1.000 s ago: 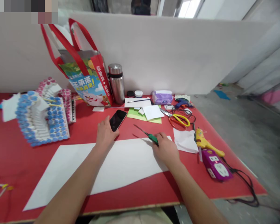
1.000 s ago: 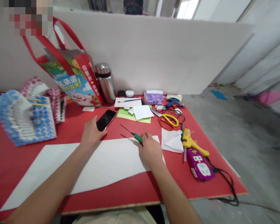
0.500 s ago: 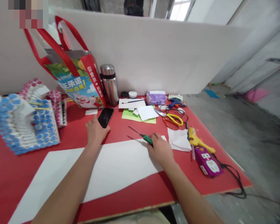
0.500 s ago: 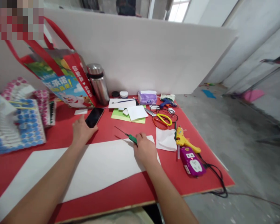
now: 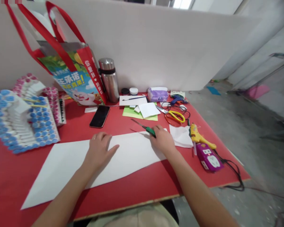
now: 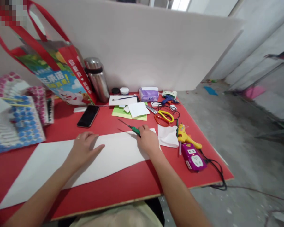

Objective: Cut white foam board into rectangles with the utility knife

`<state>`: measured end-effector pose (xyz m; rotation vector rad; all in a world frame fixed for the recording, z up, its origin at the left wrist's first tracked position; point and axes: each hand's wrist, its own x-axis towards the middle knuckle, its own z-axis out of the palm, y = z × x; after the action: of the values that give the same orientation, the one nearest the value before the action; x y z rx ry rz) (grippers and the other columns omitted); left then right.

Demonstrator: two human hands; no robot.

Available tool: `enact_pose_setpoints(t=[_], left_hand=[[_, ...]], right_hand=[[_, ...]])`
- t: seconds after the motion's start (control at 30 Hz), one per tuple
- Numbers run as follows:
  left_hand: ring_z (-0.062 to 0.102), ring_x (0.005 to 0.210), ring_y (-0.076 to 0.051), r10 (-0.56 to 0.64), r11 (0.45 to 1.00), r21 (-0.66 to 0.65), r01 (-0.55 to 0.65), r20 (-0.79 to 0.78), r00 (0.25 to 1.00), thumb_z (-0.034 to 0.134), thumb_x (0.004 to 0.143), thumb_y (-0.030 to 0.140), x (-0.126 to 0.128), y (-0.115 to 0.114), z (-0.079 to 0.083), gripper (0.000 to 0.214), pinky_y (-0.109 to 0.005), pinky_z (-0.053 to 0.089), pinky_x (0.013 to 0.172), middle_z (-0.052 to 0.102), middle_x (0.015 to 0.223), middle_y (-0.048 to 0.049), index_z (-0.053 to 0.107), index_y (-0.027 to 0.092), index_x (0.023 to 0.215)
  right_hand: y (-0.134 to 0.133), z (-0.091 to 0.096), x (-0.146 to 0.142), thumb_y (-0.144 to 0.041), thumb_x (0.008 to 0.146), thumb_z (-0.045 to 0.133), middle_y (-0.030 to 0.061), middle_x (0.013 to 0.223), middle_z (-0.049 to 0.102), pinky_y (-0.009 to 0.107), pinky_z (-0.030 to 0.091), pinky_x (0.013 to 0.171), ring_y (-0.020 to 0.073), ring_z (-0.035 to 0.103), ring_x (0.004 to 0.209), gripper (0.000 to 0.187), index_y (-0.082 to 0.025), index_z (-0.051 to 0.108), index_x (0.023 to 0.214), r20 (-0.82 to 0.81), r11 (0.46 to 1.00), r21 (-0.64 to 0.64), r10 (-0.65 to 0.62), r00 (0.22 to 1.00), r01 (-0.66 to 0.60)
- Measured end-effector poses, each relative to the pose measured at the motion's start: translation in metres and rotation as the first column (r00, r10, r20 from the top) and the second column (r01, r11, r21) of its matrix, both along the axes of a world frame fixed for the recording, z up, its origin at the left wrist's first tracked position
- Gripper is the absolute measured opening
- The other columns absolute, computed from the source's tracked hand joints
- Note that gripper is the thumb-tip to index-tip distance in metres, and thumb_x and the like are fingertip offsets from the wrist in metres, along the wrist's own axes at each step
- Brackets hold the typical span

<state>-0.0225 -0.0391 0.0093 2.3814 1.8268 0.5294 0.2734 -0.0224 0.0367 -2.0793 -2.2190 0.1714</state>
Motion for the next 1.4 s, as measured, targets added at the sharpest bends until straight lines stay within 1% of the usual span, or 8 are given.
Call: enact_pose_setpoints(t=[0.3, 0.5, 0.73, 0.8, 0.9, 0.93, 1.1, 1.4], left_hand=[[0.051, 0.107, -0.035, 0.062, 0.992, 0.117, -0.045, -0.152, 0.986, 0.051, 0.096, 0.048, 0.01, -0.022, -0.009, 0.043, -0.051, 0.043, 0.096, 0.057, 0.12, -0.0184, 0.062, 0.016, 0.121], [0.054, 0.107, -0.034, 0.041, 0.995, 0.095, -0.025, -0.167, 0.985, 0.049, 0.097, 0.043, 0.022, -0.011, -0.005, 0.037, -0.05, 0.044, 0.095, 0.059, 0.121, -0.0178, 0.063, 0.017, 0.119], [0.06, 0.108, -0.032, -0.004, 1.0, 0.005, 0.003, 0.213, 0.977, 0.05, 0.094, 0.038, 0.027, 0.012, 0.01, 0.033, -0.051, 0.048, 0.096, 0.066, 0.115, -0.0155, 0.065, 0.017, 0.115], [0.065, 0.105, -0.027, 0.094, 0.994, -0.093, -0.053, 0.517, 0.851, 0.052, 0.093, 0.035, 0.035, 0.04, 0.021, 0.032, -0.045, 0.052, 0.094, 0.068, 0.115, -0.0129, 0.063, 0.018, 0.118], [0.071, 0.083, -0.018, 0.421, 0.906, -0.408, -0.115, 0.829, 0.368, 0.055, 0.093, 0.021, 0.051, 0.097, 0.036, 0.022, -0.034, 0.058, 0.082, 0.07, 0.105, -0.009, 0.06, 0.017, 0.113], [0.071, 0.075, -0.015, 0.465, 0.885, -0.449, -0.125, 0.828, 0.315, 0.052, 0.094, 0.017, 0.057, 0.116, 0.039, 0.022, -0.032, 0.058, 0.077, 0.07, 0.101, -0.0082, 0.058, 0.016, 0.115], [0.066, 0.054, -0.015, 0.597, 0.801, -0.586, -0.124, 0.765, 0.244, 0.059, 0.095, 0.021, 0.075, 0.181, 0.035, 0.014, -0.03, 0.056, 0.057, 0.065, 0.074, -0.0047, 0.059, 0.01, 0.103], [0.066, 0.102, -0.022, 0.675, 0.737, -0.66, -0.145, 0.726, 0.133, 0.063, 0.095, 0.036, 0.084, 0.208, 0.016, 0.037, -0.042, 0.058, 0.085, 0.063, 0.122, -0.0103, 0.06, 0.015, 0.125]], right_hand=[[0.006, 0.016, 0.024, -0.032, 0.095, 0.056, 0.0087, 0.097, 0.068, 0.027, 0.038, 0.074, 0.0217, 0.063, 0.089, 0.02, -0.016, 0.066, 0.101, -0.194, 0.979, 0.138, -0.123, 0.973, 0.151], [-0.01, 0.013, 0.022, -0.037, 0.095, 0.058, 0.0065, 0.088, 0.065, 0.027, 0.033, 0.065, 0.0196, 0.061, 0.08, 0.02, -0.017, 0.061, 0.089, -0.157, 0.983, -0.05, -0.183, 0.97, 0.177], [-0.007, 0.009, 0.013, -0.041, 0.099, 0.052, 0.0075, 0.096, 0.065, 0.029, 0.026, 0.06, 0.0195, 0.061, 0.078, 0.023, -0.018, 0.057, 0.099, -0.045, 0.978, -0.121, -0.178, 0.983, 0.172], [-0.006, 0.01, 0.013, -0.041, 0.099, 0.052, 0.0072, 0.095, 0.065, 0.029, 0.025, 0.06, 0.0201, 0.062, 0.078, 0.023, -0.019, 0.056, 0.1, -0.041, 0.977, -0.129, -0.176, 0.984, 0.169], [-0.006, 0.009, 0.015, -0.042, 0.099, 0.051, 0.0068, 0.094, 0.066, 0.029, 0.025, 0.059, 0.0205, 0.063, 0.078, 0.023, -0.02, 0.054, 0.099, -0.059, 0.975, -0.137, -0.182, 0.982, 0.173], [-0.006, 0.008, 0.015, -0.043, 0.099, 0.051, 0.0069, 0.094, 0.066, 0.029, 0.026, 0.059, 0.0205, 0.063, 0.078, 0.023, -0.02, 0.054, 0.099, -0.064, 0.974, -0.141, -0.186, 0.98, 0.176], [-0.005, 0.007, 0.016, -0.044, 0.099, 0.05, 0.0069, 0.094, 0.067, 0.029, 0.026, 0.059, 0.021, 0.064, 0.079, 0.024, -0.02, 0.054, 0.1, -0.067, 0.974, -0.139, -0.189, 0.98, 0.179], [-0.004, 0.006, 0.018, -0.043, 0.099, 0.05, 0.0066, 0.093, 0.066, 0.029, 0.025, 0.059, 0.0198, 0.063, 0.075, 0.023, -0.02, 0.053, 0.098, -0.083, 0.974, -0.145, -0.189, 0.979, 0.175]])
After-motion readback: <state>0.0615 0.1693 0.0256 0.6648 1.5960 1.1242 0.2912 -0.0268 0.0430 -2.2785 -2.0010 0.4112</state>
